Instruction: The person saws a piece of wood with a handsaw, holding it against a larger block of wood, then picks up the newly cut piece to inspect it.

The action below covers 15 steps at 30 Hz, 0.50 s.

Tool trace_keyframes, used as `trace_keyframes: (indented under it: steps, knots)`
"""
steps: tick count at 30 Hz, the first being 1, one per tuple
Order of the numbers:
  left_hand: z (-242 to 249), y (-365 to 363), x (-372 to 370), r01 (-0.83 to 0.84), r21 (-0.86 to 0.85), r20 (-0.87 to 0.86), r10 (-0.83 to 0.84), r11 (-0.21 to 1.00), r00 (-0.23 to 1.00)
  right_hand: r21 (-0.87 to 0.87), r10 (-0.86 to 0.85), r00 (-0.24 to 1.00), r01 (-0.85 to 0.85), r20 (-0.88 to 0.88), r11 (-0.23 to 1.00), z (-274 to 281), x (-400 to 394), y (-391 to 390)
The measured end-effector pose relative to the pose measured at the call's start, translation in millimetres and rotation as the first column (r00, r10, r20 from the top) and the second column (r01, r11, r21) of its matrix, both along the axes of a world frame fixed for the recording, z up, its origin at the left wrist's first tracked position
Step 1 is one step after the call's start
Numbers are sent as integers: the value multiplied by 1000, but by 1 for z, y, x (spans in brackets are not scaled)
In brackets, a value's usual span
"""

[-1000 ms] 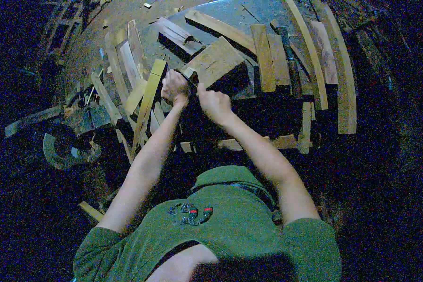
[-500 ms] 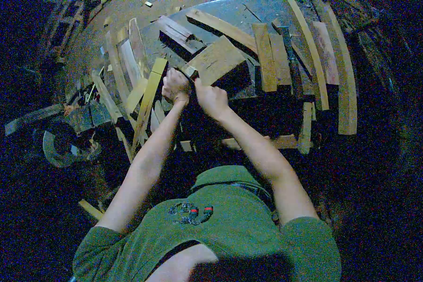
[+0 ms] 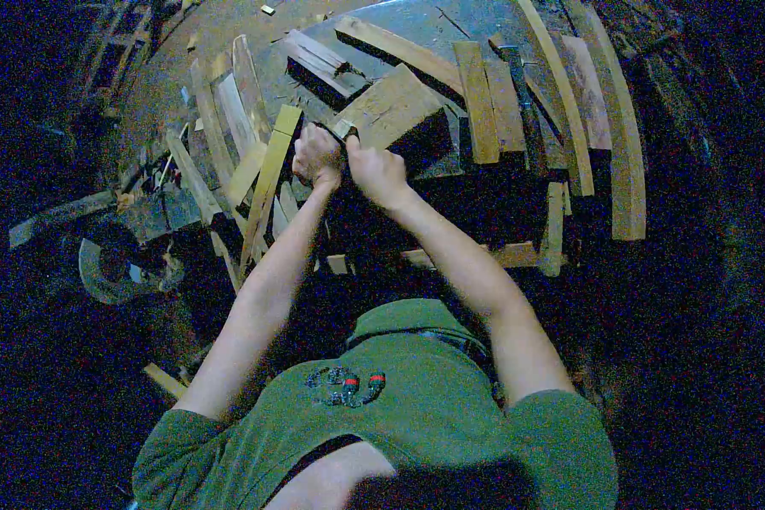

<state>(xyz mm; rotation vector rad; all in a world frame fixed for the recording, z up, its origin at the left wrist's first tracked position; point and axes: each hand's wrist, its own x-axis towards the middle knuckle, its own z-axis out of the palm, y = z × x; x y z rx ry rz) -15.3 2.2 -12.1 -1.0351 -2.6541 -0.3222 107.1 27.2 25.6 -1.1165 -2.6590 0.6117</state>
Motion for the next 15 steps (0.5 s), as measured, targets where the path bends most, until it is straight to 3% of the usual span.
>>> trace_keyframes:
  steps: [5,11,13,15]
  knots:
    - [10,1,4,-7,-49,81,11,999,997,15,-16,1000,16,-8,1000,3,26,-10]
    - [12,3,7,0,-32,-1,0,999,1000,-74,28,997,-22,71,997,5,41,-14]
    - [7,2,3,6,-30,29,-5,1000,1000,19,-13,996,15,-89,1000,-6,6,-3]
    - [4,2,1,6,-31,28,-5,1000,1000,17,-29,996,31,-86,999,-6,-11,0]
